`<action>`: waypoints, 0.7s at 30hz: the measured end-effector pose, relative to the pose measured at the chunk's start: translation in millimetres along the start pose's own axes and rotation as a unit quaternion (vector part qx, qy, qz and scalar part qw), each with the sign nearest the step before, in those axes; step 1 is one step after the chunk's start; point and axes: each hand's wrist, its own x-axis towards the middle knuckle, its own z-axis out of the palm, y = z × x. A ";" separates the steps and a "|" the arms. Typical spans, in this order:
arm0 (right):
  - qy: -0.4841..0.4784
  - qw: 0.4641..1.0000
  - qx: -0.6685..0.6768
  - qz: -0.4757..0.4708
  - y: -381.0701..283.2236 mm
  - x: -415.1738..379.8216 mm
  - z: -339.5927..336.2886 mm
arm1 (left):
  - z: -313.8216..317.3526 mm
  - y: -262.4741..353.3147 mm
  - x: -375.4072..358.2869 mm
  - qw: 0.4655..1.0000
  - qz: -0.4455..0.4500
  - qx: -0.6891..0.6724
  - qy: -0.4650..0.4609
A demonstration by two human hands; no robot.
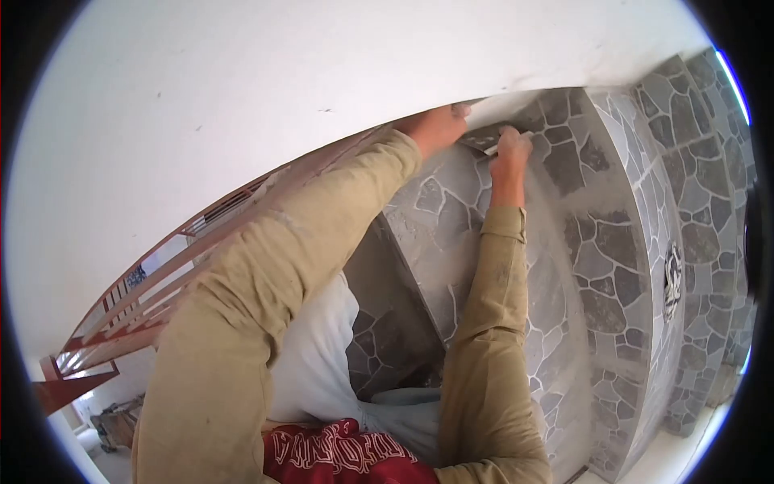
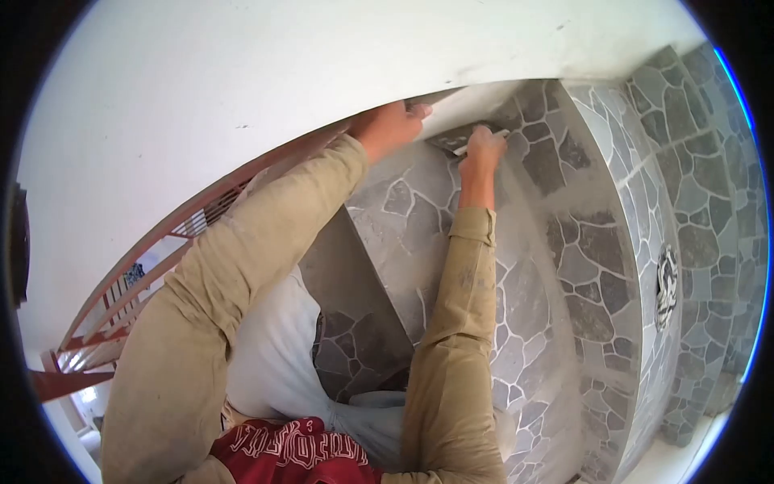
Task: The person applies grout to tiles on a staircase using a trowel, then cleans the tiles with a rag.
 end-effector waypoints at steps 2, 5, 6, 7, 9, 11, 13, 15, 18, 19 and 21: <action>0.037 0.999 -0.005 0.015 21.3 -1.6 -12.2 | 1.8 -1.2 -2.3 0.995 -0.080 0.007 -0.054; -0.070 0.991 -0.105 0.036 -17.0 -12.9 -33.5 | -1.1 3.3 -2.2 0.986 -0.097 -0.105 -0.083; -0.069 0.992 -0.104 0.025 -17.3 -9.1 -44.1 | -5.5 5.6 -2.5 0.990 -0.093 -0.080 -0.073; -0.040 0.995 -0.086 0.029 -11.6 -5.8 -51.8 | -9.0 8.0 -1.4 0.990 -0.089 -0.082 -0.067; 0.002 0.997 0.034 0.069 -4.8 -9.6 -57.5 | -11.0 4.9 -3.3 0.992 -0.081 -0.059 -0.071; -0.017 0.997 0.044 0.063 1.0 -15.1 -56.9 | -8.1 2.5 0.6 0.993 -0.087 -0.024 -0.074; -0.028 0.997 0.052 0.056 3.5 -22.5 -53.4 | -0.3 1.8 2.8 0.992 -0.089 0.006 -0.084; -0.011 0.998 0.039 0.044 5.2 -23.0 -40.0 | -0.3 3.1 3.1 0.991 -0.103 0.010 -0.090; 0.024 0.998 -0.015 -0.052 22.6 -5.4 -17.6 | 4.7 -5.7 1.8 0.998 -0.048 0.022 -0.039; 0.024 0.998 -0.014 -0.048 24.4 -0.6 -13.9 | 4.3 -8.1 1.6 0.998 -0.050 0.025 -0.040; -0.012 0.998 -0.021 -0.053 16.0 2.7 -16.0 | 4.3 -4.6 2.6 0.996 -0.063 0.013 -0.059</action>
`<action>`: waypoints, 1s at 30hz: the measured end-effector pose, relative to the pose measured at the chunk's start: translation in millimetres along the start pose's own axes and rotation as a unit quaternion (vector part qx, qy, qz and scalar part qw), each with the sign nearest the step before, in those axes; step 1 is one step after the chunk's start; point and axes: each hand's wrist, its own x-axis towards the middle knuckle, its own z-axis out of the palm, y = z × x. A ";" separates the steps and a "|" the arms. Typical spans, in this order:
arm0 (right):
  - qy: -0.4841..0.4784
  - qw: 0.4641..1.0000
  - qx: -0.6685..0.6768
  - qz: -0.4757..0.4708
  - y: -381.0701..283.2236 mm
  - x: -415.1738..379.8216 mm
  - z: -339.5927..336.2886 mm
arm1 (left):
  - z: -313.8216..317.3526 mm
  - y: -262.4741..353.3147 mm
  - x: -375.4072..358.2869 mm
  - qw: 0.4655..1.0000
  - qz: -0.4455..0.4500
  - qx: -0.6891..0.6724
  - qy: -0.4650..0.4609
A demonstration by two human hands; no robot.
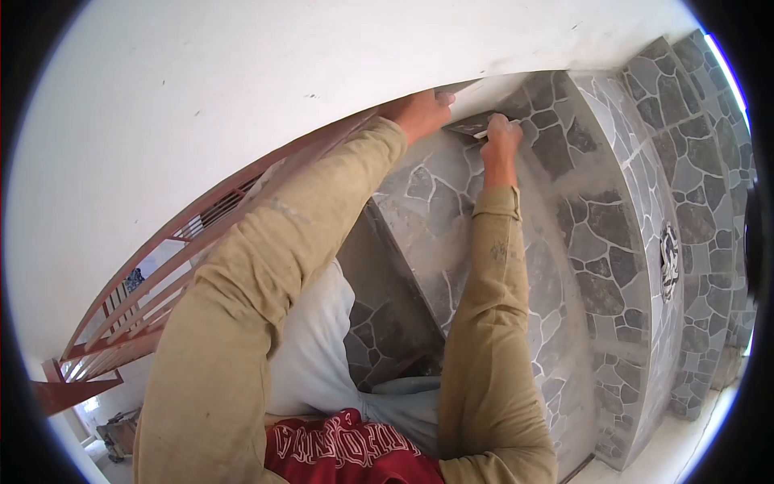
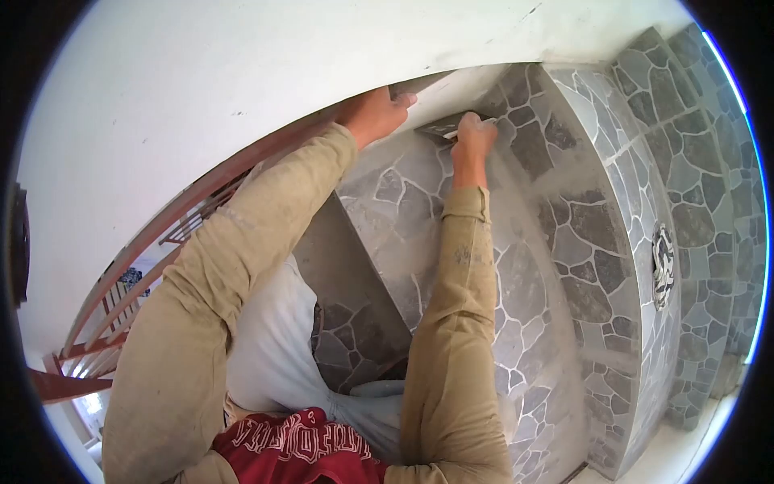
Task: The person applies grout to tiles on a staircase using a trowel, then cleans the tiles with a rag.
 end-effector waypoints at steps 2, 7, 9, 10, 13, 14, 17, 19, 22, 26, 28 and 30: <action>-0.001 0.998 0.042 -0.037 1.6 -2.0 5.8 | 2.4 1.8 0.8 0.995 0.061 0.033 0.077; 0.011 0.997 -0.070 -0.036 5.5 1.5 -22.3 | -5.2 7.7 -4.3 0.998 -0.024 -0.009 -0.054; -0.151 0.977 -0.144 0.037 -21.5 10.2 -28.1 | -10.4 6.2 -2.0 0.998 -0.020 -0.037 -0.040; -0.161 0.956 -0.246 0.005 -47.0 6.9 -39.8 | -10.4 3.9 -0.3 0.998 -0.017 -0.032 -0.056; -0.310 0.833 -0.428 -0.165 -89.6 26.7 -69.9 | 1.0 -4.9 2.0 0.997 -0.008 -0.063 -0.034; -0.311 0.832 -0.429 -0.164 -92.7 19.3 -68.3 | -0.2 -4.4 0.3 0.997 -0.010 -0.063 -0.035; -0.094 0.624 -0.698 -0.338 -89.5 -9.6 -64.4 | -3.8 1.1 0.0 0.997 -0.016 -0.061 -0.037; -0.089 0.617 -0.685 -0.378 -69.4 -16.1 -60.8 | -4.8 -2.3 2.1 0.997 0.008 -0.051 -0.049; -0.089 0.610 -0.686 -0.386 -63.6 -18.2 -42.2 | -3.8 -6.6 2.7 0.998 0.031 -0.030 -0.052; -0.177 0.590 -0.698 -0.365 -56.7 1.0 -34.7 | 0.0 -7.6 -0.1 0.993 0.039 -0.104 -0.042; -0.191 0.616 -0.674 -0.360 -80.4 -21.1 -32.3 | 11.0 -16.1 4.4 0.994 0.040 -0.096 -0.016; -0.207 0.644 -0.649 -0.347 -81.5 -25.5 -30.6 | 0.6 -11.9 4.5 0.996 0.023 -0.070 -0.046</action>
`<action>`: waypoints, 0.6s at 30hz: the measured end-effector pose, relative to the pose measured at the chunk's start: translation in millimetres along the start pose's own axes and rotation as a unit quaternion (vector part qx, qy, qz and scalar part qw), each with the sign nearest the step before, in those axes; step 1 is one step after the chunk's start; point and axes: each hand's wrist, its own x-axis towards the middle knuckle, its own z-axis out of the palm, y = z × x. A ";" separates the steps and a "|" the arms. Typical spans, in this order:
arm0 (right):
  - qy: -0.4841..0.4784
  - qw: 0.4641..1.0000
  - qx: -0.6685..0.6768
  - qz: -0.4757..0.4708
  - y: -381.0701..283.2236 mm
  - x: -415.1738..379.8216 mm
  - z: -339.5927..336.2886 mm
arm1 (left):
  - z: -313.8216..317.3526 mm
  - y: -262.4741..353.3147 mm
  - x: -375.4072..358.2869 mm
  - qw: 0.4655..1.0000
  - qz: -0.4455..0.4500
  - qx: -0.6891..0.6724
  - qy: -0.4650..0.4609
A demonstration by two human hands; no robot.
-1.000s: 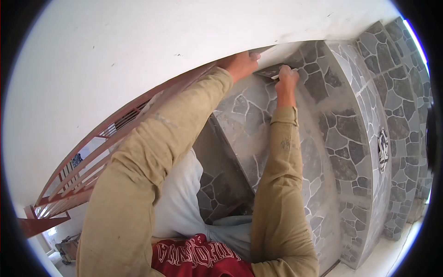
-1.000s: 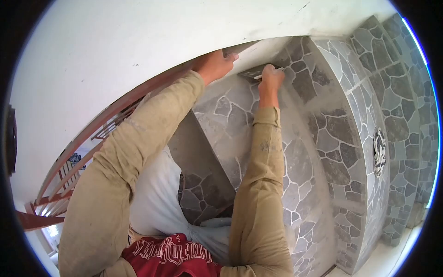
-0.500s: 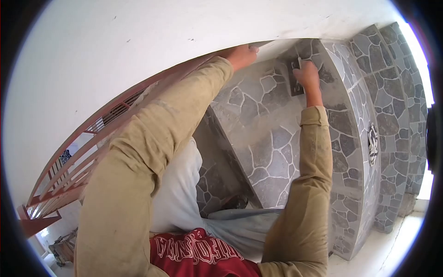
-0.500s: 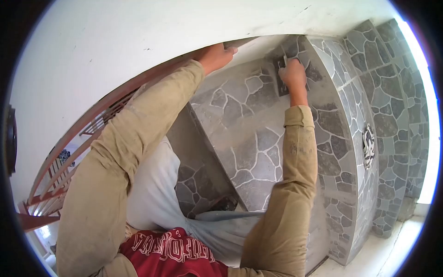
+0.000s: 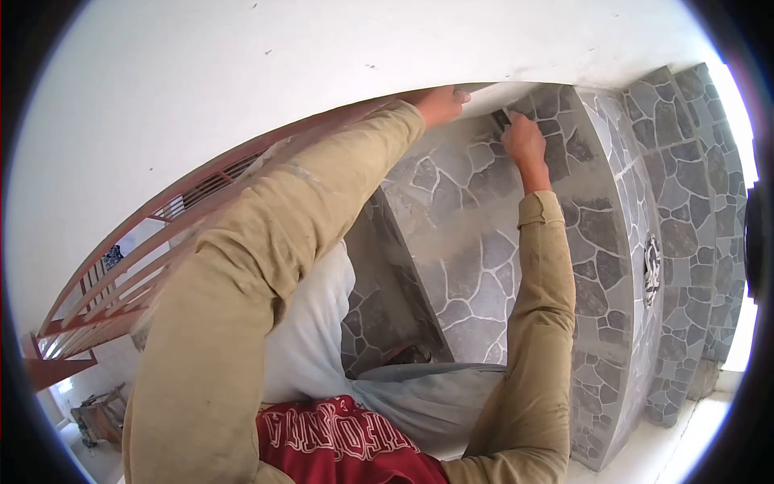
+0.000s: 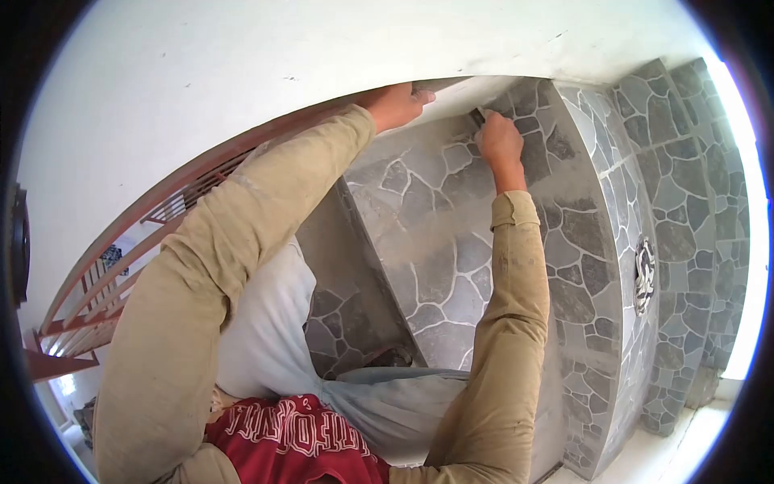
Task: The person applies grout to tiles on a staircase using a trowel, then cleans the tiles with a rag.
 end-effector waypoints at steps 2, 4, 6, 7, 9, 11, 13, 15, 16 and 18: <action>0.009 0.998 -0.023 0.064 10.7 6.5 14.7 | -2.2 4.7 -1.8 0.999 -0.017 0.022 -0.031; 0.018 0.999 -0.031 0.030 10.6 10.6 37.4 | -2.9 5.0 -1.9 0.999 -0.006 0.038 -0.010; 0.024 0.999 -0.038 0.002 0.8 3.6 45.3 | -6.9 6.7 -3.7 0.999 -0.016 0.042 -0.025; 0.030 0.999 -0.016 -0.037 -3.7 -1.6 48.8 | -8.3 9.0 -4.2 0.998 -0.025 0.042 -0.036; 0.044 0.992 0.029 -0.113 -20.1 -20.1 49.3 | -0.6 0.9 2.2 0.999 -0.019 0.017 -0.036; 0.053 0.986 0.049 -0.149 -49.4 -46.6 41.6 | 0.9 -1.2 2.1 0.999 -0.015 -0.008 -0.035; 0.023 0.978 0.048 -0.200 -82.7 -63.2 12.6 | -3.1 0.8 -0.6 0.994 -0.019 -0.096 -0.044; 0.039 0.986 0.018 -0.161 -70.8 -57.3 3.2 | 1.4 -4.6 3.5 0.995 -0.010 -0.091 -0.048; 0.049 0.991 -0.013 -0.127 -60.9 -51.4 -2.5 | 4.0 -10.2 5.4 0.995 -0.007 -0.089 -0.049; 0.090 0.993 -0.017 -0.081 -18.5 -26.3 2.4 | -0.9 -8.8 3.3 0.995 -0.003 -0.086 -0.045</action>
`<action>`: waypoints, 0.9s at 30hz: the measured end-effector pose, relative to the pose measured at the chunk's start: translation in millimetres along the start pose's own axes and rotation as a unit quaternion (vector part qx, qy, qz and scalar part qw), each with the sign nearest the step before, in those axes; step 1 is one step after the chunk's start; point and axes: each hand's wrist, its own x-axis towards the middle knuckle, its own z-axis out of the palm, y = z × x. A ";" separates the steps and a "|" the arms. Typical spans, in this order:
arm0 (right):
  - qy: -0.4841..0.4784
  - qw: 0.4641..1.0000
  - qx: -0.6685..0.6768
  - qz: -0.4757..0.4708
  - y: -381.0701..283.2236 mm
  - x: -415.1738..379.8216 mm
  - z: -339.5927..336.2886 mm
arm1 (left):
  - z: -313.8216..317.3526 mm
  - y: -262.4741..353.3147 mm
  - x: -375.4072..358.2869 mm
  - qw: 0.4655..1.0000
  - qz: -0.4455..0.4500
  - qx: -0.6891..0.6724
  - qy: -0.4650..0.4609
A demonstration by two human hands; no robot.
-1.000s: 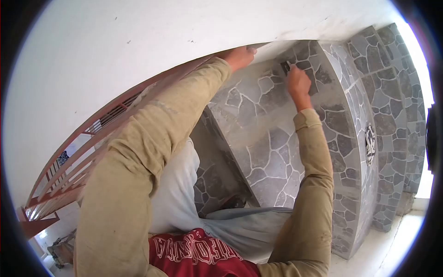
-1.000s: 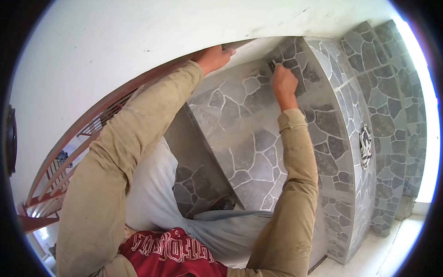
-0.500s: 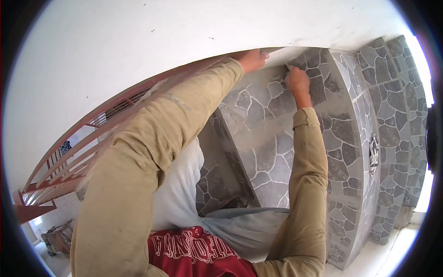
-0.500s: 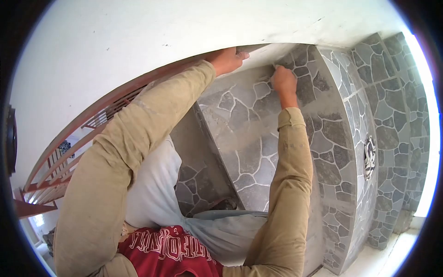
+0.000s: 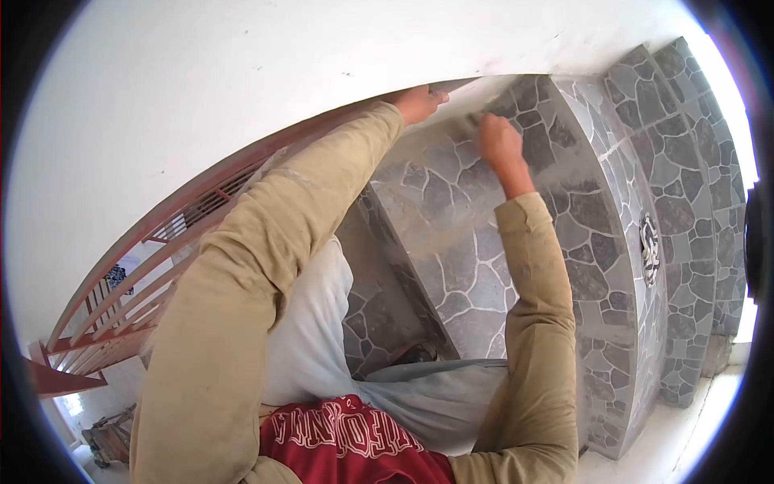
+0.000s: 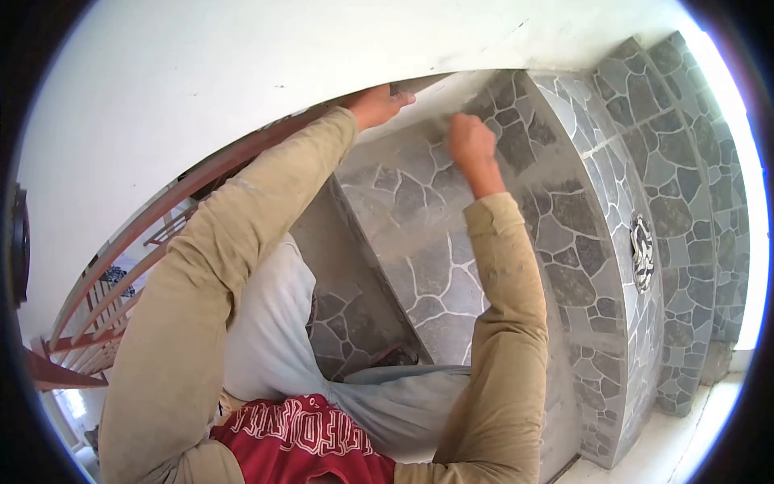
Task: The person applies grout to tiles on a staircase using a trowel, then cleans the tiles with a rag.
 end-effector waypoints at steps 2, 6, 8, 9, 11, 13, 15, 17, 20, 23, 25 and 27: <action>-0.006 0.999 -0.004 0.038 32.9 6.9 18.4 | -6.8 10.7 -4.5 0.990 -0.003 0.142 0.008; 0.077 0.992 0.079 -0.059 1.2 -19.8 52.6 | -12.4 12.0 -8.5 0.994 0.007 0.105 -0.009; 0.007 0.993 0.094 -0.064 -56.7 -31.5 40.3 | -7.7 7.5 -6.4 0.997 0.002 0.077 -0.007; -0.006 0.990 0.109 -0.087 -79.9 -38.7 31.3 | -5.5 4.8 -3.4 0.999 -0.005 0.048 0.001; -0.011 0.979 0.152 -0.138 -115.1 -54.6 25.3 | -3.0 5.2 -2.9 1.000 -0.016 0.023 0.009; -0.002 0.970 0.176 -0.165 -138.1 -67.7 12.9 | -5.0 4.2 -0.7 0.998 -0.027 0.049 -0.001; -0.096 0.967 0.170 -0.165 -157.7 -69.9 -28.1 | -8.6 7.0 -2.4 0.996 -0.024 0.084 0.007; -0.025 0.987 0.083 -0.132 -134.0 -61.3 -33.3 | -7.8 1.2 -0.9 0.992 -0.026 0.121 0.015; 0.128 0.988 0.039 -0.075 -33.0 -32.1 -0.7 | -2.3 -15.9 5.5 0.993 0.015 0.098 0.056; 0.033 0.999 0.001 -0.006 9.2 -44.6 24.1 | -8.4 -4.2 0.5 0.979 0.021 0.199 0.047; 0.011 0.998 0.018 -0.054 -27.7 -73.4 24.2 | -5.6 -4.2 -1.1 0.961 0.039 0.259 0.093; -0.005 0.993 0.048 -0.111 -96.9 -98.5 6.6 | -2.0 -6.3 0.9 0.966 0.021 0.240 0.088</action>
